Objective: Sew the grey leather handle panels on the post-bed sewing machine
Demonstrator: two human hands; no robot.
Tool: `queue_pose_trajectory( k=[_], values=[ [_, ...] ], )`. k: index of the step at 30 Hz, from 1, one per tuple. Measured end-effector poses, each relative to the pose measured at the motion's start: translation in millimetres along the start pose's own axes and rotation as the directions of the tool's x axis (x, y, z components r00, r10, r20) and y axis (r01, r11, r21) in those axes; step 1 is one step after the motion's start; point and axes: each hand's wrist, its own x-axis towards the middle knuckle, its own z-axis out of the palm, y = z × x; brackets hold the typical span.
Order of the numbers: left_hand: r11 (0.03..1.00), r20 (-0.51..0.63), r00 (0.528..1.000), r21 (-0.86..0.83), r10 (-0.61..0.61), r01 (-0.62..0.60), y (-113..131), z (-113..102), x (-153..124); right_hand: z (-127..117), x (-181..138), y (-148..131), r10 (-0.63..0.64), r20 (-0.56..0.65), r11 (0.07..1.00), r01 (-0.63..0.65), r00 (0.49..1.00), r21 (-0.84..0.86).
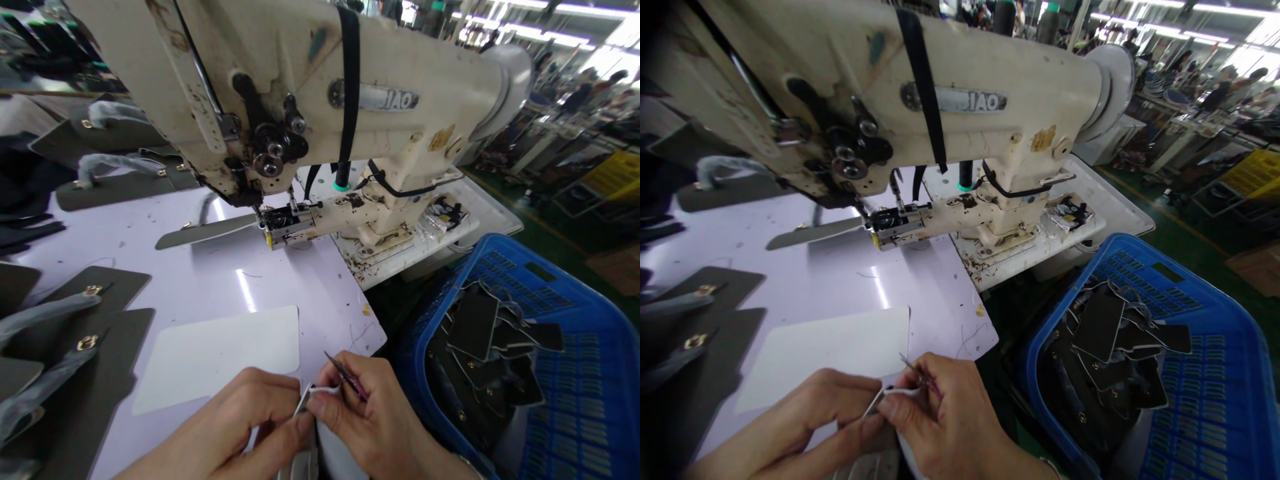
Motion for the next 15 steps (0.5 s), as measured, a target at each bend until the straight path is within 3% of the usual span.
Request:
queue_pose_trajectory(
  k=[1, 3, 7, 11, 15],
  values=[
    [0.999, 0.018, 0.999, -0.016, -0.043, 0.043, 1, -4, 2, 2, 1, 0, -0.009, 0.015, 1.000, 0.009, 1.000, 0.026],
    [0.989, 0.158, 0.981, -0.079, -0.110, 0.124, 2, -12, 7, 4, 2, -1, -0.024, 0.046, 0.997, 0.021, 0.999, 0.079],
    [0.957, 0.490, 0.865, -0.182, -0.110, 0.225, -3, -16, 9, 2, 3, -6, 0.003, 0.155, 0.986, -0.028, 0.988, 0.161],
    [0.896, 0.542, 0.840, -0.368, -0.008, 0.247, -17, 2, 6, 0, 7, 4, 0.039, 0.139, 0.960, -0.076, 0.989, 0.269],
    [0.801, 0.489, 0.872, -0.524, 0.006, 0.288, -18, 6, 1, 7, 16, 8, 0.062, 0.042, 0.938, -0.073, 0.997, 0.340]
  ],
)
